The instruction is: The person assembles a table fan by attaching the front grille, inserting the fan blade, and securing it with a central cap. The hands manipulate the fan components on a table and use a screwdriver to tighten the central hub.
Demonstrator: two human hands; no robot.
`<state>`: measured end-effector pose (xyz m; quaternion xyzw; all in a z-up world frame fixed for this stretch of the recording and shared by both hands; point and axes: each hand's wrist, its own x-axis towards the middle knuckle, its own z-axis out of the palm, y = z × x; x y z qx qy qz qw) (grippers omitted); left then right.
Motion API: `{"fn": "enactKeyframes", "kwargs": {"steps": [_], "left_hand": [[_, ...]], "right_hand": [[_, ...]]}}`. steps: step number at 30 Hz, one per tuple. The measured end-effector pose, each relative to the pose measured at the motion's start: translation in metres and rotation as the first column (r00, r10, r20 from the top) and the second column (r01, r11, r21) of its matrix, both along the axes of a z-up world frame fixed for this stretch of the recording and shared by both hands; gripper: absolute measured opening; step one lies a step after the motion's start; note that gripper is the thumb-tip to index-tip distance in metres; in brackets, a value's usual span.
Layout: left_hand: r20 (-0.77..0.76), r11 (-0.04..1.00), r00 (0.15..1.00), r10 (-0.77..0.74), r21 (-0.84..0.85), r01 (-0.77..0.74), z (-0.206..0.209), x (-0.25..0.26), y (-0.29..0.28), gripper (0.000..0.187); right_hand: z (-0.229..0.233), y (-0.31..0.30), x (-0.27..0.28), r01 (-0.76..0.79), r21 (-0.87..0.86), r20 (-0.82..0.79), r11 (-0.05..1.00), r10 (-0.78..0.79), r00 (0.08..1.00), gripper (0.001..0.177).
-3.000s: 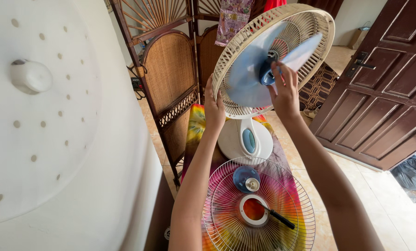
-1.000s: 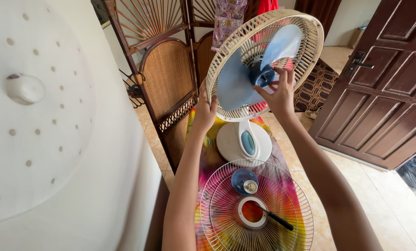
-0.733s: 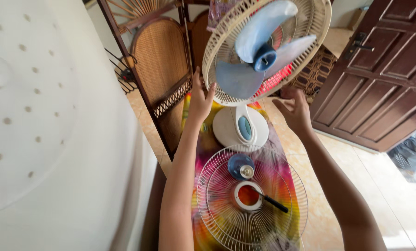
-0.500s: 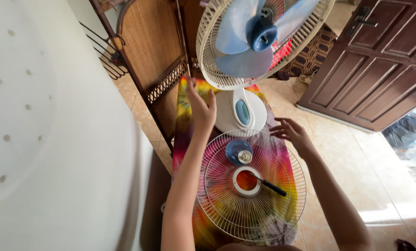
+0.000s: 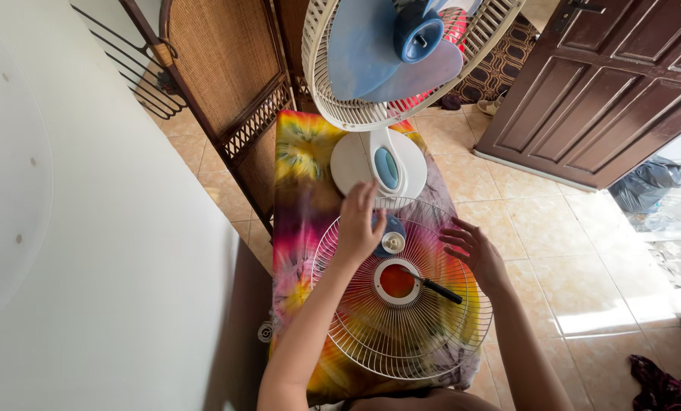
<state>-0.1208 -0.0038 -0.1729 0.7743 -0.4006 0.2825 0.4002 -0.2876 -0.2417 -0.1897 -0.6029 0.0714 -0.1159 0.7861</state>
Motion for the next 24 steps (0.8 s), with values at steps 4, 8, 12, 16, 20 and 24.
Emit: {"fn": "enactKeyframes", "kwargs": {"steps": [4,8,12,16,20,24], "left_hand": [[-0.003,0.981,0.996,-0.092,0.174,0.091,-0.013,-0.008,-0.001,0.044],[-0.066,0.984,0.991,-0.116,0.126,0.124,-0.018,-0.010,0.005,0.038],[-0.132,0.999,0.991,-0.033,-0.002,0.033,-0.022,-0.005,0.009,0.030],[-0.207,0.987,0.978,-0.026,-0.162,-0.008,-0.020,0.004,0.020,0.031],[-0.232,0.969,0.973,-0.009,-0.241,-0.049,-0.018,0.006,0.020,0.033],[-0.321,0.931,0.944,-0.068,-0.360,-0.055,-0.018,0.027,0.008,0.036]], "right_hand": [[-0.006,0.000,-0.001,0.046,-0.062,0.030,0.997,-0.044,0.999,0.059],[-0.014,-0.003,-0.004,0.078,-0.098,0.000,0.992,-0.078,0.997,0.053],[-0.026,-0.002,-0.005,0.087,-0.279,0.014,0.956,-0.086,0.996,0.047],[-0.036,0.000,-0.002,0.094,-0.360,0.057,0.928,-0.079,0.995,0.040],[-0.036,0.001,-0.006,0.123,-0.388,0.101,0.914,-0.090,0.991,0.037],[-0.024,-0.004,-0.008,0.121,-0.336,0.130,0.934,-0.081,0.988,0.033]]}}
